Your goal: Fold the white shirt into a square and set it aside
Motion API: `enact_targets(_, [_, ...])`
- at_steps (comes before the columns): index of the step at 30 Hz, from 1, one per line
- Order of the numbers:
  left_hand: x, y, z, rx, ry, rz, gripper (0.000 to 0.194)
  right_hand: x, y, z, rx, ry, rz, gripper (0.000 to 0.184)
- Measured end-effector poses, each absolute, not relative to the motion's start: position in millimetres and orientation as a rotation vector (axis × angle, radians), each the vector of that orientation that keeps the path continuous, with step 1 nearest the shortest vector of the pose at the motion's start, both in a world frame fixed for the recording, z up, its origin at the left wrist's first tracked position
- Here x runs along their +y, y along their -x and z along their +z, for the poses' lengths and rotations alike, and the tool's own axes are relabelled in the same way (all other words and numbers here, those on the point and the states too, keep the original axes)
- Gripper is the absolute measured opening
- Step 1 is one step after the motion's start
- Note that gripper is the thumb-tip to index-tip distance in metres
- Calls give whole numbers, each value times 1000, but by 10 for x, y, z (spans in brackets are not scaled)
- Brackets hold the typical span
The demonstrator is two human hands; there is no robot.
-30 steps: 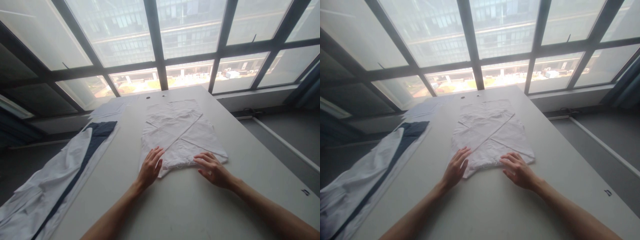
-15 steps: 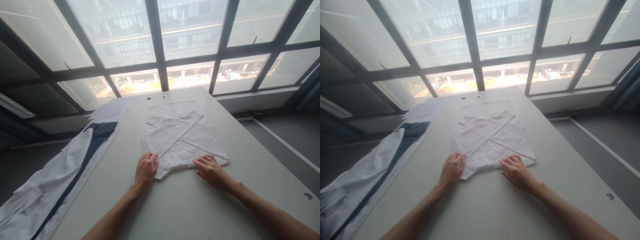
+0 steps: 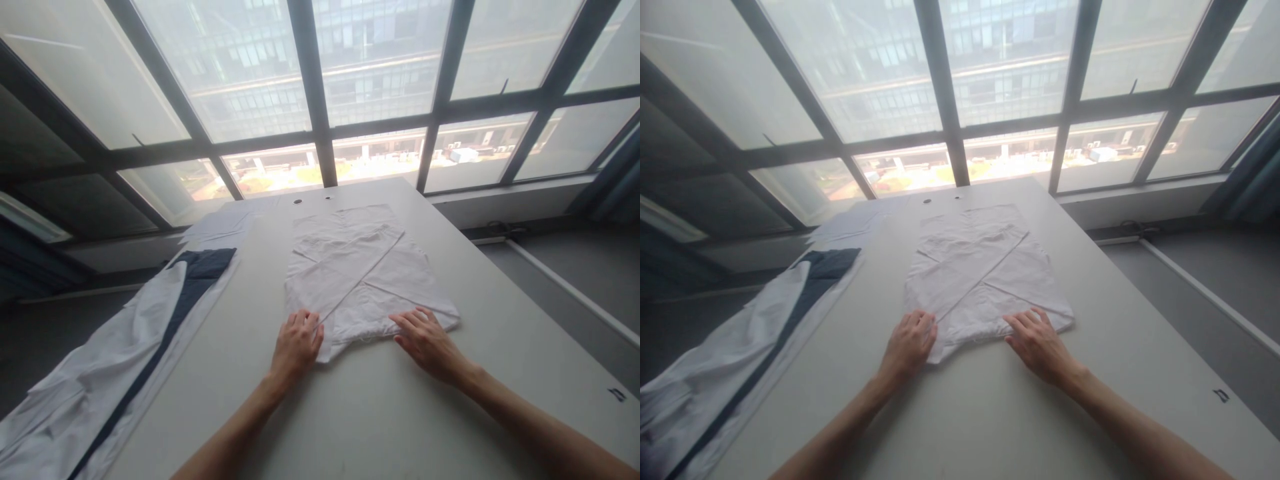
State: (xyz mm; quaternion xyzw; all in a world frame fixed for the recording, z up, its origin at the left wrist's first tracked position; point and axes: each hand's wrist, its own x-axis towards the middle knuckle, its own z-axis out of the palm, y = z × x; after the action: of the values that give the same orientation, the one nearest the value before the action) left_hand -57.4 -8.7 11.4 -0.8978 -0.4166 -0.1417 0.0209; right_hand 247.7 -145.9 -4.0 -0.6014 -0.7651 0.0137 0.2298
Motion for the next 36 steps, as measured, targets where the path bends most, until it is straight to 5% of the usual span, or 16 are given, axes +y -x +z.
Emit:
enact_targets(22, [-111,587,66,-797,3294,-866,25,-1392,-2858,-177,-1760,1963,-225,32])
enact_targets(30, [-52,617,30,-499,3348,-263,47,-1409,-2829,-152,-1758,1982,-212,30])
enact_targets(36, [-24,649,93,-444,3350,-133,57,-1409,-2833,-155,-1758,1984,-214,30])
